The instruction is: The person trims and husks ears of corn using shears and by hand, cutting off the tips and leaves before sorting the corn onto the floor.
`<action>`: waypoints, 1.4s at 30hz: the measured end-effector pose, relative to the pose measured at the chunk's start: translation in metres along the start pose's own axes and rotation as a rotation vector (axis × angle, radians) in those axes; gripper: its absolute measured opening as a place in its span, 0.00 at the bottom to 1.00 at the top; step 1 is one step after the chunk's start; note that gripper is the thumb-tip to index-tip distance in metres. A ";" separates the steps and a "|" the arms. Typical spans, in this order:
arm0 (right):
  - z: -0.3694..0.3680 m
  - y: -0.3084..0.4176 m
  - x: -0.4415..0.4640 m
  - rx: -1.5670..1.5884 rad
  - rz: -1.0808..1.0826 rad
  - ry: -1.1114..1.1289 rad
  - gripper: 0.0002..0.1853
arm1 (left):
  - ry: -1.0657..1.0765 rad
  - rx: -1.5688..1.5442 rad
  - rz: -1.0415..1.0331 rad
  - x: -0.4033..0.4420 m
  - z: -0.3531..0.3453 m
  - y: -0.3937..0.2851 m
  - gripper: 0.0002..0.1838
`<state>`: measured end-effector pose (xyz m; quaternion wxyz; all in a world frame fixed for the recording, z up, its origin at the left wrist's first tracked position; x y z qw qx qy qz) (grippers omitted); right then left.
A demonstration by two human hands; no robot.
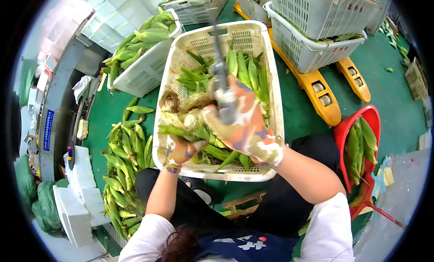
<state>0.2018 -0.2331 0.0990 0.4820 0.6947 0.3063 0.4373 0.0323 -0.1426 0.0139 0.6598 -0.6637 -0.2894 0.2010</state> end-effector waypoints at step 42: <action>0.009 -0.013 -0.005 -0.684 -0.228 0.490 0.37 | -0.116 0.297 -0.112 0.021 0.103 -0.014 0.32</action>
Point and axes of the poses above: each hand's wrist, its own x-axis towards the middle knuckle, its own z-axis out of the back of the hand, y = z × x, the point moved 1 cm from there along x, towards the middle knuckle, and after that the axes turned 11 degrees about x, right-handed, at the moved point
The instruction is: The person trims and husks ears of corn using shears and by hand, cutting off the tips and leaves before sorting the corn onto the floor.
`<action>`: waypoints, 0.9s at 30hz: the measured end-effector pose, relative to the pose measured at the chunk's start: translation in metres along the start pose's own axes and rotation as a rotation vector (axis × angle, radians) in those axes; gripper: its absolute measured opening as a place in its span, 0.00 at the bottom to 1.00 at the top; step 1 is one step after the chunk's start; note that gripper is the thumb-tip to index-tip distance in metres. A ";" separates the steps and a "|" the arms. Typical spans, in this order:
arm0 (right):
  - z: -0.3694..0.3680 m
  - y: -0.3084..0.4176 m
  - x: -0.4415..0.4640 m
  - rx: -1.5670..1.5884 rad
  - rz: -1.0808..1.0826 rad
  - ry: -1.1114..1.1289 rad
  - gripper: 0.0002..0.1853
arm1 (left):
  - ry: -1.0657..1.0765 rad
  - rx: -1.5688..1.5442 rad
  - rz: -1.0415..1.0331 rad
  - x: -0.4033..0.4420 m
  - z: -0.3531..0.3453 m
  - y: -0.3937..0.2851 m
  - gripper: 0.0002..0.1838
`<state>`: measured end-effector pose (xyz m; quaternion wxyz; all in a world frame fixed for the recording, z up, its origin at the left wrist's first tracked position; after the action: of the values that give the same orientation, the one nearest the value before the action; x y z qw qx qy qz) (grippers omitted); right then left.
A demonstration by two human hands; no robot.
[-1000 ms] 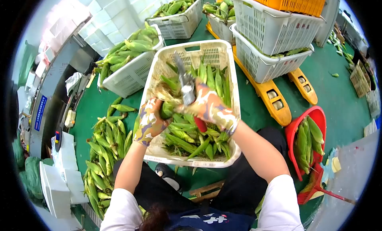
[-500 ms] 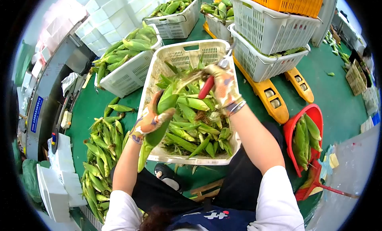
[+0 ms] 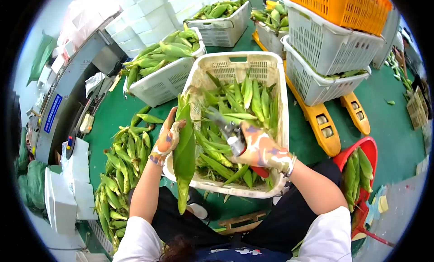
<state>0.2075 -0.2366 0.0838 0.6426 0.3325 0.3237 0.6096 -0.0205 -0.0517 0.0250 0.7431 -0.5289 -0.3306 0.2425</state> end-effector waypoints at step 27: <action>0.007 -0.035 0.061 0.547 -0.176 0.152 0.28 | -0.090 -0.169 0.345 -0.022 0.007 -0.006 0.32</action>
<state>0.2363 -0.1768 0.0586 0.5536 0.4174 0.5508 0.4647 -0.0405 -0.0648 0.0271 0.6278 -0.6269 -0.2870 0.3612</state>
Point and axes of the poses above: each hand's wrist, its own x-axis towards the middle knuckle, its own z-axis out of the back of the hand, y = z × x, the point moved 1 cm from there along x, towards the middle knuckle, and after that the axes turned 11 degrees about x, right-handed, at the moved point
